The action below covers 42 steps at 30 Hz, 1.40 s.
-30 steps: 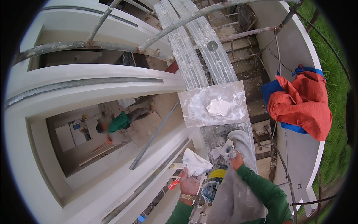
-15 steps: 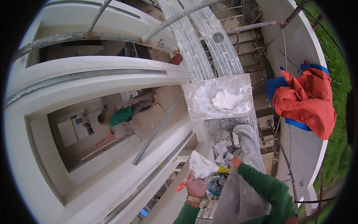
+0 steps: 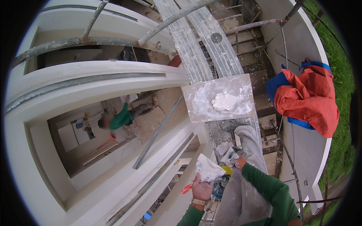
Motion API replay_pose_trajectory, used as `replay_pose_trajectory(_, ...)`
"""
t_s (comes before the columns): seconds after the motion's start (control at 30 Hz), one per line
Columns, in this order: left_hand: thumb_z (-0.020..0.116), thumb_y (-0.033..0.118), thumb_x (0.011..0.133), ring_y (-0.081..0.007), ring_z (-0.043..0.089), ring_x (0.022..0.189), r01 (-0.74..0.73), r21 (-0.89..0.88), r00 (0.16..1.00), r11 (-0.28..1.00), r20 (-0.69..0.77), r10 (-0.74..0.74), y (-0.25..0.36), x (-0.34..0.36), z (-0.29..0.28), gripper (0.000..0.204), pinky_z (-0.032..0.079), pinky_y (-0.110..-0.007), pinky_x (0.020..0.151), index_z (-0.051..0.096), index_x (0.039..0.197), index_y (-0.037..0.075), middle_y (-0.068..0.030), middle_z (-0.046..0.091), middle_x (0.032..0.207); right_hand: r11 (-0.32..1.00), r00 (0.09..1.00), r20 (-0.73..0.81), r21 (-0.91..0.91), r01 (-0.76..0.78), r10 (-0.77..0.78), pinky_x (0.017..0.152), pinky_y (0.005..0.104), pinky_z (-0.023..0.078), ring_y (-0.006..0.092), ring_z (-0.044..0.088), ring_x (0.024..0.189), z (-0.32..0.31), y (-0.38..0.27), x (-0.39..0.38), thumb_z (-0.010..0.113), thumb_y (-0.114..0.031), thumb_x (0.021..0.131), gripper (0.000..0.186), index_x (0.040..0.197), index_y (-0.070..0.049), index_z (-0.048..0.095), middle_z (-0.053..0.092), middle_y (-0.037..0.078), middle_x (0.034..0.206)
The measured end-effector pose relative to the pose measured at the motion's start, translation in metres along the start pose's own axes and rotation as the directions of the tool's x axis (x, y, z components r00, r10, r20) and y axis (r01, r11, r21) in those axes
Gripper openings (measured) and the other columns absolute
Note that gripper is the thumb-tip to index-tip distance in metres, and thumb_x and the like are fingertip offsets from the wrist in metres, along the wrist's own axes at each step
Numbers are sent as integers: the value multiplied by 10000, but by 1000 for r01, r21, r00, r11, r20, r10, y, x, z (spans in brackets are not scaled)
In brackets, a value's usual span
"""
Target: The person scoops white plaster from a board using a trowel and applies it to a vertical wall surface. They repeatedly smooth the material along the wall's edge and corners using the trowel and a smaller putty knife.
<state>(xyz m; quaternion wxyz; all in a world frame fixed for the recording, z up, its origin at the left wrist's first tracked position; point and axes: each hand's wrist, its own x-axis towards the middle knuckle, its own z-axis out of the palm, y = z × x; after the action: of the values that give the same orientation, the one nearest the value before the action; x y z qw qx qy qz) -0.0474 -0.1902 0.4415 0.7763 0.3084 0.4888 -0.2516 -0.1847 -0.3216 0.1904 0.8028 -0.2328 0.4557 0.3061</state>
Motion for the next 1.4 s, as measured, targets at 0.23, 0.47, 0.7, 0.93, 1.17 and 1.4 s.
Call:
replay_pose_trajectory(0.23,465,320,1003,-289,464,1322,-10,-152,985,988,170,36,-6,6,-15,508,339,-477,1130,383,1449,92,-83,487,1441,953,991,120,-288,99,-67,598,330,607,198,703,780,-16,-40,-21,697,3,815,221,1032,31,668,700,93,919)
replay_pose_trajectory(0.47,473,359,991,-294,441,1340,-55,-33,992,998,115,58,-9,9,-15,537,324,-536,1123,372,1461,119,-78,453,1470,876,915,173,-268,401,-365,564,357,595,222,700,771,-58,-89,-34,700,-2,806,324,1121,9,628,693,108,948)
replay_pose_trajectory(0.7,499,319,982,-302,458,1326,-9,-302,991,953,121,48,-57,19,-67,509,337,-516,1124,409,1426,88,-95,474,1448,975,976,-56,-86,207,-212,602,385,583,261,694,780,-24,-125,-62,622,40,818,323,1140,33,595,683,130,989)
replay_pose_trajectory(0.93,531,256,968,-296,519,1269,61,-647,985,760,163,60,-76,54,-90,418,389,-495,1089,499,1340,68,-108,563,1352,980,982,-94,97,171,-162,582,336,497,220,608,681,59,-189,-51,520,-73,905,186,1079,-34,570,659,91,884)
replay_pose_trajectory(1.17,539,282,978,-290,498,1284,-66,-741,989,669,42,144,-58,66,-96,412,366,-492,1102,493,1348,105,-83,552,1362,968,982,45,-167,186,-181,632,333,486,217,630,730,128,-231,8,520,-75,911,218,1078,27,616,684,99,922)
replay_pose_trajectory(1.4,578,289,963,-267,478,1294,-205,-720,979,663,-151,138,-27,59,-109,419,333,-469,1111,495,1345,137,-42,539,1370,967,999,33,-253,39,-31,718,412,534,270,667,855,153,-222,32,517,-52,911,223,1117,4,580,681,130,994)
